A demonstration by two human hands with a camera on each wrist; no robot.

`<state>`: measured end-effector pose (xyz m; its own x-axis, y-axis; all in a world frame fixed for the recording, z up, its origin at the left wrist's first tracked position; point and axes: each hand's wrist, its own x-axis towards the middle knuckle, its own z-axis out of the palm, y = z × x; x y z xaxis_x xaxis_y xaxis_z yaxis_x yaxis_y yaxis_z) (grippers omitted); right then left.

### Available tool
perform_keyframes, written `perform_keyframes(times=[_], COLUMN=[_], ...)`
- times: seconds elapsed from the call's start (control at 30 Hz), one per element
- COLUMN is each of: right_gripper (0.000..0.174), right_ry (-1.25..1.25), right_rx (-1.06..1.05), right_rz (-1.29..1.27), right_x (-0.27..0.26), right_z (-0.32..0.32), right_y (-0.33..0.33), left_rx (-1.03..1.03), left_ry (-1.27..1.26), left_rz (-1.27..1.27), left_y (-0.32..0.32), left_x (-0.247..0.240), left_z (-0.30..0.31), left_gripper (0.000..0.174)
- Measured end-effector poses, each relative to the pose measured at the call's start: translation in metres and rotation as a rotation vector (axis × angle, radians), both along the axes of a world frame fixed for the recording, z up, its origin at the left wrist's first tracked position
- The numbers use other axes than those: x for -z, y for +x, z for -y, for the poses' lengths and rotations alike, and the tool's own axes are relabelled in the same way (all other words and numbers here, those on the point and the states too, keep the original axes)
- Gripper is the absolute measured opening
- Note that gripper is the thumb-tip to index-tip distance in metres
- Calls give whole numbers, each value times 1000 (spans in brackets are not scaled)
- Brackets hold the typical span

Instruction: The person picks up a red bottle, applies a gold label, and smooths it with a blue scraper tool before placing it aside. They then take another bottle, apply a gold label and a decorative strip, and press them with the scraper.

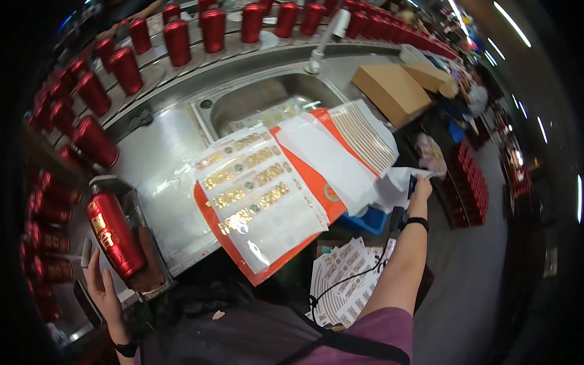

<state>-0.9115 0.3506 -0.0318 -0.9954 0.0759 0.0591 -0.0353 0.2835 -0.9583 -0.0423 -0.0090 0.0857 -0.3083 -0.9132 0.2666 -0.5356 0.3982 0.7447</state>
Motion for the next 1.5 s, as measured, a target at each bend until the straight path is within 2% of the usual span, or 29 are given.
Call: perform_keyframes(times=[0.03,0.07,0.1,0.17,0.2,0.23,0.3,0.37,0.4,0.43,0.47,0.5,0.53,0.57,0.6,0.63,0.7,0.73,0.8,0.83,0.9,0.93,0.97,1.03,1.27,1.37,1.43,1.5], right_gripper=[34,46,42,38,36,35,35,34,33,31,32,33,41,37,39,39,35,35,28,28,25,25,25,24,21,20,19,14], right_ry=[1,152,258,493,505,524,643,667,770,1036,1255,1366,1593,1784,1819,1831,1733,1741,1601,1607,1891,1808,1812,1791,1905,1969,1865,1893], right_rx=[-32,-26,-53,-305,-408,-511,-884,-1136,-1267,-1383,-1461,-1557,-1678,-1712,-1754,-1763,-1971,-1979,-2139,-2144,-2111,-2110,-2116,-2091,-2160,-2107,-2086,-1978], right_rz=[144,280,23,-421,-349,-270,-294,-233,-296,-465,-713,-954,-1034,-1112,-1253,-1281,-1420,-1437,-1356,-1360,-1396,-1333,-1335,-1176,-1288,-1302,-1304,-1351], right_x=[-5,-18,2,-70,-106,-140,-193,-211,-205,-193,-173,-150,-127,-124,-100,-81,-52,-42,-25,-14,3,7,11,18,49,40,1,-11], right_z=[19,32,25,70,102,144,240,338,378,415,445,468,494,511,527,538,555,560,568,571,574,572,572,571,569,566,569,572], right_y=[4,8,-33,-19,-9,6,60,158,198,225,255,273,288,319,321,322,324,328,333,335,339,338,336,333,305,307,325,314], left_rx=[-36,-71,-100,-176,-213,-250,-258,-265,-256,-247,-264,-268,-279,-302,-309,-315,-373,-356,-350,-318,-288,-272,-259,-263,-235,-225,-220,-215], left_ry=[4,31,57,63,95,133,104,78,93,107,116,116,117,127,131,136,120,102,90,76,63,73,83,96,63,64,58,45], left_rz=[0,-6,-13,-17,-14,-7,80,164,183,201,194,171,146,134,138,142,122,159,190,175,156,165,175,166,190,195,187,178], left_y=[6,14,19,30,42,49,52,55,57,58,57,55,55,59,63,66,68,67,62,57,56,56,57,56,55,54,53,53], left_x=[4,10,14,21,30,35,38,42,45,48,52,54,57,62,67,73,82,80,75,71,69,69,69,69,66,62,61,61], left_z=[-1,-1,-2,-6,-7,-11,-15,-19,-21,-22,-22,-21,-22,-22,-23,-25,-28,-29,-29,-25,-21,-22,-22,-22,-19,-18,-17,-16], left_gripper=[42,43,43,43,42,41,39,37,36,35,35,35,34,34,33,33,31,31,31,33,36,37,38,39,40,40,40,40])
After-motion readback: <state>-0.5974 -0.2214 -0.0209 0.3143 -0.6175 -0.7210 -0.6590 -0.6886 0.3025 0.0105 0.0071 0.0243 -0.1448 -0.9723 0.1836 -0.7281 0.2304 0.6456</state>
